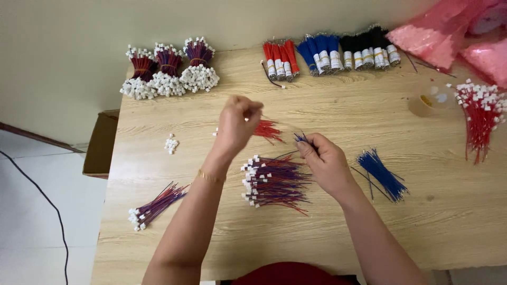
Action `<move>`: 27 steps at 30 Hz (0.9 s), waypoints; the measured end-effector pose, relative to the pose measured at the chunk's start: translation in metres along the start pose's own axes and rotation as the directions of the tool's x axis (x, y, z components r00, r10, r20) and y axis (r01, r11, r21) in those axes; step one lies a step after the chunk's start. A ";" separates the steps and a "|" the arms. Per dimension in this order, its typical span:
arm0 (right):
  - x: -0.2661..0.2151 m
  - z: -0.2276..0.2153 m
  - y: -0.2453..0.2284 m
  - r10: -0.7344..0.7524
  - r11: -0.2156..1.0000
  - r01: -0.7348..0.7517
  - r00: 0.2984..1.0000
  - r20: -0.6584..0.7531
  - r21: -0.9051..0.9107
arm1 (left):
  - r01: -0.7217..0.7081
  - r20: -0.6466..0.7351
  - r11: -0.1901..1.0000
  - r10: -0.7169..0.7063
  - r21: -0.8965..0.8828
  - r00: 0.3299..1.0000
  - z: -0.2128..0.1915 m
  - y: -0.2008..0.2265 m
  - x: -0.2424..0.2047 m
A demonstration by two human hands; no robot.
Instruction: Sorting and inspecting small wire bundles with connectors using a small hand tool
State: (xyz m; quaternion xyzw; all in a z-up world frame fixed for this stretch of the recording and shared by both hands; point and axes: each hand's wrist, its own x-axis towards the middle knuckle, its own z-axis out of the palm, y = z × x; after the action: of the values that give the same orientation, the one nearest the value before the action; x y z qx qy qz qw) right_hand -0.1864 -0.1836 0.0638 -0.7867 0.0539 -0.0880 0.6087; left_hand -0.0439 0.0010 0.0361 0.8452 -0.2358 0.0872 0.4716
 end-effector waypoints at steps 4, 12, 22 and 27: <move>-0.011 0.004 -0.013 -0.052 0.999 0.052 0.998 0.035 0.016 | 0.087 0.121 0.977 -0.064 -0.193 0.991 -0.019 0.049 -0.046; -0.032 0.009 -0.039 -0.067 0.980 0.081 0.994 0.081 -0.182 | 0.118 0.129 0.858 -0.061 -0.501 0.990 -0.015 0.063 -0.084; -0.039 0.011 -0.047 -0.121 0.984 0.122 0.993 0.018 -0.127 | 0.272 0.206 0.686 -0.178 -0.676 0.962 -0.013 0.070 -0.097; -0.041 0.012 -0.044 -0.133 0.975 0.134 0.991 0.016 -0.180 | 0.372 0.253 0.477 -0.295 -0.796 0.921 -0.008 0.071 -0.104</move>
State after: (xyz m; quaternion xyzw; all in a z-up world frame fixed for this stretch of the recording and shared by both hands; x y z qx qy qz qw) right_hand -0.2253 -0.1537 0.1004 -0.8407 0.0074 -0.1218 0.5276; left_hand -0.1685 0.0091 0.0550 0.5520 -0.0985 -0.1624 0.8119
